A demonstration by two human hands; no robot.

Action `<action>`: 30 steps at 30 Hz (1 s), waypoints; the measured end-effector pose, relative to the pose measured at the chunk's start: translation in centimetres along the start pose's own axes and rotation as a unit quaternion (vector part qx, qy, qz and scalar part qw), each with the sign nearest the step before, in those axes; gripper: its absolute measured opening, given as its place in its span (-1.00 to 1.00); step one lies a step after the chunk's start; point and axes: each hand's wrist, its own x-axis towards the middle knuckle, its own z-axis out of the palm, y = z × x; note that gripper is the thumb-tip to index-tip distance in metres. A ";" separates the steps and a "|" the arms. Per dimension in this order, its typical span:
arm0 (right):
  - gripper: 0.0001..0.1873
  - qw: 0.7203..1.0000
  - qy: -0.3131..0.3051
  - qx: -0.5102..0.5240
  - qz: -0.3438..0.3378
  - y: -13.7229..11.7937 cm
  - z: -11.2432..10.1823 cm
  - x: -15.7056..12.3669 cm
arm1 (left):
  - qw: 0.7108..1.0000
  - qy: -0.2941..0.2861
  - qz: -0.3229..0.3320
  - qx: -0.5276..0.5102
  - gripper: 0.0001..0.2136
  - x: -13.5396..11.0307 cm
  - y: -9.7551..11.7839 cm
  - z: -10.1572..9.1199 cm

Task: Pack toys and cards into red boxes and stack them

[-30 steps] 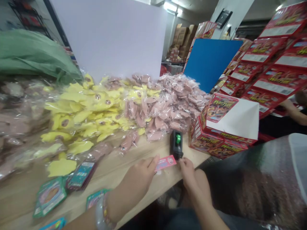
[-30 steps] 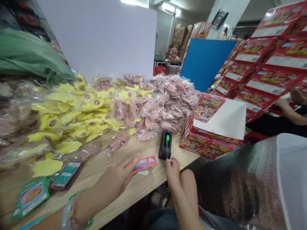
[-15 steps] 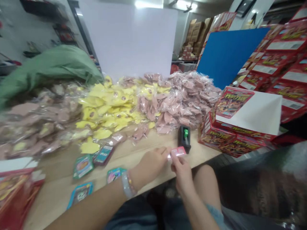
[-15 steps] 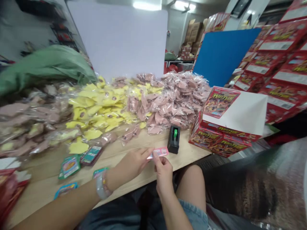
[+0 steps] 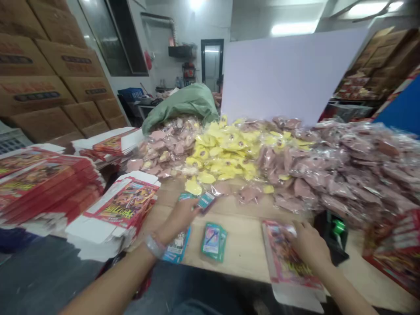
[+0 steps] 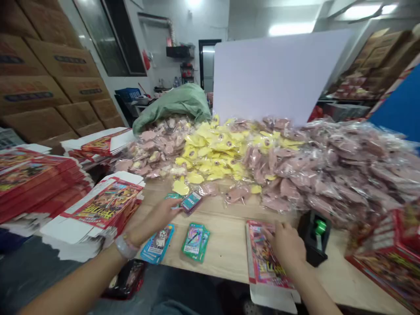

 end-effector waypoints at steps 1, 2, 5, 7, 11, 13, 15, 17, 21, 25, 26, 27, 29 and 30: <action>-0.68 0.998 -0.011 -0.022 -0.051 -2.8 1.4 0.8 | 0.999 0.010 -0.033 0.017 -0.83 -0.2 -2.4 -0.5; -0.68 0.993 -0.032 -0.037 -0.108 -6.0 3.1 1.5 | 0.998 0.014 -0.058 0.032 -0.85 -0.3 -4.4 -0.8; -0.77 0.960 -0.103 -0.066 -0.251 -15.0 9.0 3.0 | 0.995 -0.005 -0.080 0.055 -0.71 0.1 -8.0 -0.5; -0.75 0.945 -0.111 -0.103 -0.290 -17.9 12.3 4.1 | 0.996 -0.026 -0.068 0.051 -0.65 0.3 -9.3 0.0; -0.66 0.910 -0.140 -0.158 -0.357 -15.8 14.4 6.2 | 0.997 -0.065 -0.027 0.020 -0.71 0.1 -11.4 0.1; -0.64 0.885 -0.172 -0.169 -0.398 -14.0 13.5 7.0 | 0.997 -0.078 -0.015 0.005 -0.76 0.0 -12.1 -0.4; -0.64 0.862 -0.203 -0.173 -0.430 -13.5 12.3 7.8 | 0.996 -0.090 -0.012 -0.005 -0.83 0.3 -12.6 -1.0; -0.70 0.846 -0.232 -0.174 -0.448 -14.0 11.0 8.5 | 0.995 -0.100 -0.014 -0.009 -0.91 0.7 -12.7 -1.5; -0.81 0.841 -0.265 -0.171 -0.440 -16.0 9.4 9.7 | 0.994 -0.105 -0.029 -0.003 -0.89 1.1 -12.3 -1.8; -0.78 0.874 -0.237 -0.160 -0.392 -16.7 9.3 9.0 | 0.995 -0.058 -0.077 0.028 -0.81 0.7 -10.8 -0.9; -0.74 0.885 -0.224 -0.149 -0.381 -16.6 9.4 8.5 | 0.995 -0.045 -0.088 0.034 -0.82 0.5 -10.5 -0.6; -0.71 0.893 -0.213 -0.135 -0.372 -16.5 9.7 8.1 | 0.994 -0.034 -0.096 0.037 -0.83 0.4 -10.1 -0.3; -0.74 0.903 -0.207 -0.097 -0.363 -16.0 10.3 7.6 | 0.994 -0.020 -0.100 0.034 -0.84 0.2 -9.7 0.3; -0.80 0.905 -0.211 -0.072 -0.361 -15.7 10.7 7.7 | 0.995 -0.015 -0.099 0.028 -0.84 0.1 -9.6 0.4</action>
